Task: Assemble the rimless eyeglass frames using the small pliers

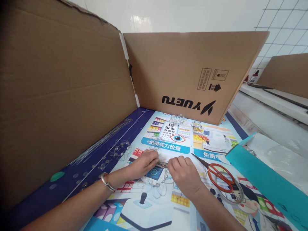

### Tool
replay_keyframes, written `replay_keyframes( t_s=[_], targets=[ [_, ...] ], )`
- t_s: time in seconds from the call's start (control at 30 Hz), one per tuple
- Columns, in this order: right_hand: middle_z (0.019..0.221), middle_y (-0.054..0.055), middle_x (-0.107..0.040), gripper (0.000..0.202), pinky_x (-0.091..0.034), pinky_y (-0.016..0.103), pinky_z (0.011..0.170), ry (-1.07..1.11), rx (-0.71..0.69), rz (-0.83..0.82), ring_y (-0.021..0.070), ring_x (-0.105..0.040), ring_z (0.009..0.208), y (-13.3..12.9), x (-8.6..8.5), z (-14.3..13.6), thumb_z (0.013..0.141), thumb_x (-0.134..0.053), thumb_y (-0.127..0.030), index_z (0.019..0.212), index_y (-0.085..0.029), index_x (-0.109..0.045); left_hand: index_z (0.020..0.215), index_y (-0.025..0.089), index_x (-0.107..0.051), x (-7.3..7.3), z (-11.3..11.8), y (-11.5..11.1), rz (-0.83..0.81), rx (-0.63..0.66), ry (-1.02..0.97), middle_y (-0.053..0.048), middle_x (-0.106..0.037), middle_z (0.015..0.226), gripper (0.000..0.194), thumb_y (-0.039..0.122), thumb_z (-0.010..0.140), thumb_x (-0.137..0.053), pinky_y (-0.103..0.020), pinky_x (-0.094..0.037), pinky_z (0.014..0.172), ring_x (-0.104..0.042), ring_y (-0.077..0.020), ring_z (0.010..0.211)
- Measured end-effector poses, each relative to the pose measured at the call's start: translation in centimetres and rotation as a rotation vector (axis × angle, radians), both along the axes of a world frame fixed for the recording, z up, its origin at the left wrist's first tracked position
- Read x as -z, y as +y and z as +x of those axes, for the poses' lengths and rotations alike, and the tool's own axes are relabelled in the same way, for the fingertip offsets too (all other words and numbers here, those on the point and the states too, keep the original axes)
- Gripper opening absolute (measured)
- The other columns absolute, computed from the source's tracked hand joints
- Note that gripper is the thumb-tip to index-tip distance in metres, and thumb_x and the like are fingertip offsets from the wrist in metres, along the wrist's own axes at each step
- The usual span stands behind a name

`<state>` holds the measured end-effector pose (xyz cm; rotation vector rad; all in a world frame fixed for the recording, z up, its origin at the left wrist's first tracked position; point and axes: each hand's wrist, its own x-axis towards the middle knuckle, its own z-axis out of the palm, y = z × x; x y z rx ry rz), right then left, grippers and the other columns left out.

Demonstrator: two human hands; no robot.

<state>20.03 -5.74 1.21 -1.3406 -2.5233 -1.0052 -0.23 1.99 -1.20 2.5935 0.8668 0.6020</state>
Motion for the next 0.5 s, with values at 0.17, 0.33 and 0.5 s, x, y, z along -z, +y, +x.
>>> replay_keyframes(
  t_s=[0.17, 0.33, 0.5],
  targets=[
    [0.078, 0.004, -0.051, 0.02, -0.026, 0.035, 0.062, -0.01, -0.006, 0.017, 0.0176, -0.04, 0.073, 0.01, -0.07, -0.07, 0.084, -0.045, -0.012, 0.1, -0.015, -0.056, 0.074, 0.018, -0.038, 0.11, -0.03, 0.16, 0.0, 0.006, 0.008, 0.0, -0.048, 0.075, 0.017, 0.02, 0.09, -0.034, -0.028, -0.034, 0.069, -0.042, -0.015, 0.073],
    [0.078, 0.004, -0.052, 0.021, -0.027, 0.035, 0.063, 0.0, -0.035, -0.004, 0.0177, -0.041, 0.074, 0.13, 0.06, -0.13, 0.084, -0.045, -0.011, 0.101, -0.015, -0.056, 0.074, 0.018, -0.039, -0.07, -0.05, 0.14, -0.004, 0.005, 0.012, -0.001, -0.049, 0.074, 0.018, 0.021, 0.091, -0.033, -0.028, -0.035, 0.07, -0.042, -0.0152, 0.072],
    [0.075, 0.003, -0.052, 0.019, -0.026, 0.034, 0.064, 0.063, -0.031, -0.041, 0.0172, -0.041, 0.072, 0.31, 0.28, -0.01, 0.084, -0.045, -0.01, 0.097, -0.017, -0.057, 0.073, 0.018, -0.039, -0.3, 0.0, 0.03, -0.005, 0.002, 0.001, -0.001, -0.048, 0.074, 0.018, 0.02, 0.09, -0.033, -0.029, -0.035, 0.069, -0.043, -0.0156, 0.072]
  ],
)
